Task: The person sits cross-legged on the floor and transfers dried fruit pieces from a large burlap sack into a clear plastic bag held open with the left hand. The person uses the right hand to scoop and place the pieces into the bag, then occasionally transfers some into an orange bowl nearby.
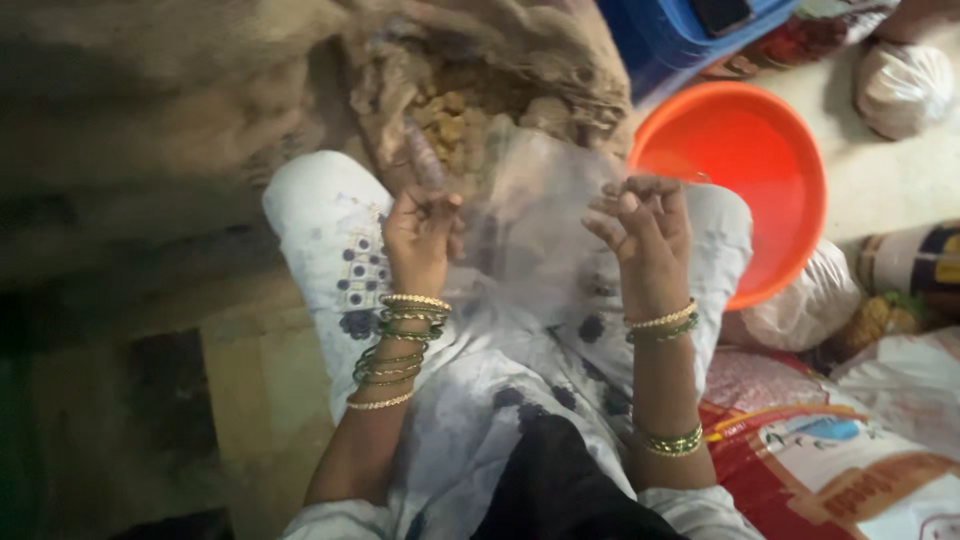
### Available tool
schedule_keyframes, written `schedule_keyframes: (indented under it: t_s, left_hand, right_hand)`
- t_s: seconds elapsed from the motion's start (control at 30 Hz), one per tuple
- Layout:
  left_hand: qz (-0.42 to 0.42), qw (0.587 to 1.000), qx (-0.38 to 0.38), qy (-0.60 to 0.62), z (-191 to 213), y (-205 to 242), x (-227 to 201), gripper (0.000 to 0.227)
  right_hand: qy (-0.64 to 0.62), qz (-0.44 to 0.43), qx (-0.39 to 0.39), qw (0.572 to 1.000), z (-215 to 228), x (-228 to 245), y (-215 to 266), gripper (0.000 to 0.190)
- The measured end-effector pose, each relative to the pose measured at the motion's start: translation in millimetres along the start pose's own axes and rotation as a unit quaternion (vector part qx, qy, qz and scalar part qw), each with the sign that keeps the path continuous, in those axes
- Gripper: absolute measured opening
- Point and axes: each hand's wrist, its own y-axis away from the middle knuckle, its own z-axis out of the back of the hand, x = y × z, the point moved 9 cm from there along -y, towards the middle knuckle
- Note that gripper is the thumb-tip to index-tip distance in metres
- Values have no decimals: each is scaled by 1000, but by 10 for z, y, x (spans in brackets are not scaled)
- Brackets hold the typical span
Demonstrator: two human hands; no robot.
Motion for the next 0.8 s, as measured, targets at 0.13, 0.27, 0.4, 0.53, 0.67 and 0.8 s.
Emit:
schedule_keyframes:
  t_s: [0.13,0.27,0.4,0.53,0.67,0.8]
  left_hand:
    - [-5,999,-22,44,104,-21,-22,23]
    - [20,999,28,-20,26,24,-127,19]
    - [97,991,73,50,-104,100,-142,35]
    - [83,990,65,88,-114,144,-159,47]
    - [-20,993,44,111,-113,105,-148,42]
    - [-65,992,-3,107,-45,142,-106,28]
  right_hand:
    - [1,-23,49,999,-205,-228,66,20]
    - [36,-56,90,994,-394,-400,82,25]
    - [59,-90,86,991,-408,-481,118,28]
    - [91,-89,80,989,-364,-515,147,30]
    - [68,-59,124,988,-391,-553,174,31]
    - [78,-53,144,985,-428,-670,212,34]
